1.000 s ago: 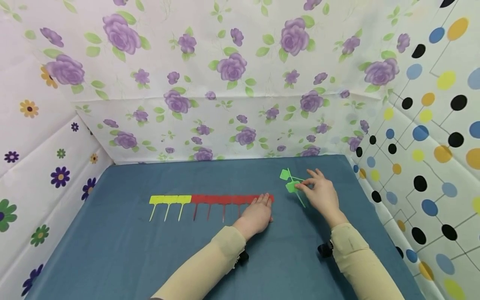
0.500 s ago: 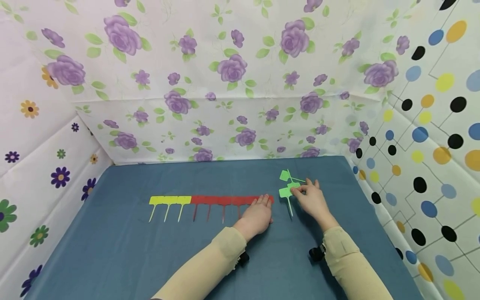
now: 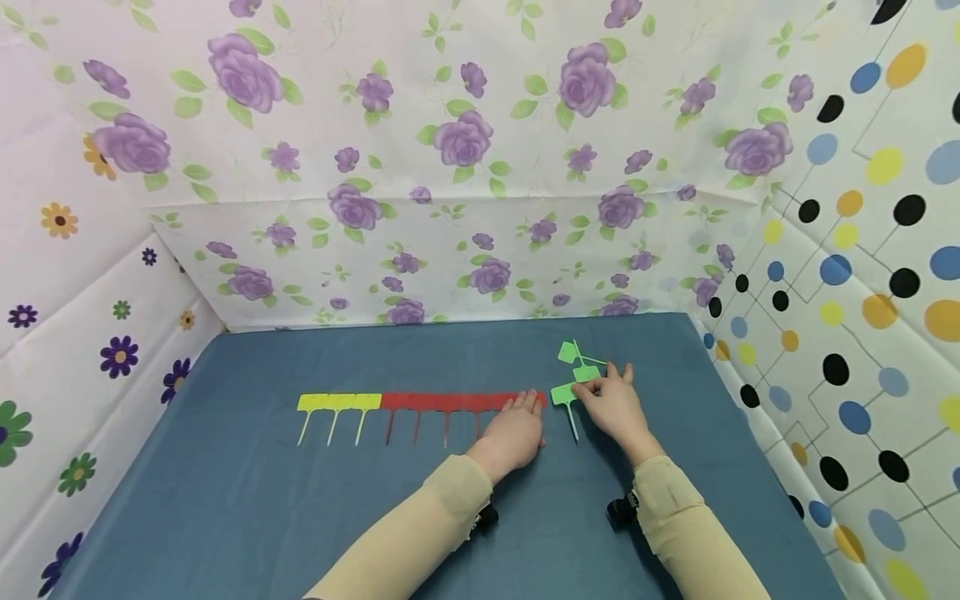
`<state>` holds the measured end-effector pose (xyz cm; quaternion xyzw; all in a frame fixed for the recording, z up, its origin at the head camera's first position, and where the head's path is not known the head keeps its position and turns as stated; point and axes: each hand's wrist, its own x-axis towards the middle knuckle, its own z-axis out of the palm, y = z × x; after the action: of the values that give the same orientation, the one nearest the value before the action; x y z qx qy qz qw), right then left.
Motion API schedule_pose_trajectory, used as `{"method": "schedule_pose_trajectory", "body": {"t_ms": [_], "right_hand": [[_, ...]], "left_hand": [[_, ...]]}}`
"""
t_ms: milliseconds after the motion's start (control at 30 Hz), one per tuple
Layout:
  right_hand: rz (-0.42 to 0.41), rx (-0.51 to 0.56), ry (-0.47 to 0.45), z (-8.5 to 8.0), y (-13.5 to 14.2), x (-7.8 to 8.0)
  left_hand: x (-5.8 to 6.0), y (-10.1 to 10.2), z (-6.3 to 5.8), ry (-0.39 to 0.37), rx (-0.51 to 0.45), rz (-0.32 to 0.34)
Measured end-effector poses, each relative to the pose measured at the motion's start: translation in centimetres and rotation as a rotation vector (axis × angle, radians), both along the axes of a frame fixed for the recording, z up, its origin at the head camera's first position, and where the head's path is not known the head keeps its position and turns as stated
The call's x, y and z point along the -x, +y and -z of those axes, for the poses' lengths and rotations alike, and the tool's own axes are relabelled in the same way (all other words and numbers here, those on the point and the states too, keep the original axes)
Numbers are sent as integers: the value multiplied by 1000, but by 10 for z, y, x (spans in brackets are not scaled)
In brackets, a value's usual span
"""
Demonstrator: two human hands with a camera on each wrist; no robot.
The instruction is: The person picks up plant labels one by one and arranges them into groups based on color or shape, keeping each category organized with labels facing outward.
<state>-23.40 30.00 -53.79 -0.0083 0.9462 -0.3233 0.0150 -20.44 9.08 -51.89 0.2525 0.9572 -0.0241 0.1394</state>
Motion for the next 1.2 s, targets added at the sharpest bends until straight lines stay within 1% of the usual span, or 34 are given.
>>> {"method": "schedule_pose_trajectory", "body": {"t_ms": [267,600,800,1200], "right_hand": [[10,-37,8,4,-7,-1],[30,-92,9,5,-13,-1],[38,-101,7,8,-14,0],[42,-118,20,8,-13,-3]], "left_hand": [[0,1,4,7,11,-7],[1,1,3,1,19,-6],[-1,1,2,-6,21,-18],[-1,3,5,12,29,-21]]}}
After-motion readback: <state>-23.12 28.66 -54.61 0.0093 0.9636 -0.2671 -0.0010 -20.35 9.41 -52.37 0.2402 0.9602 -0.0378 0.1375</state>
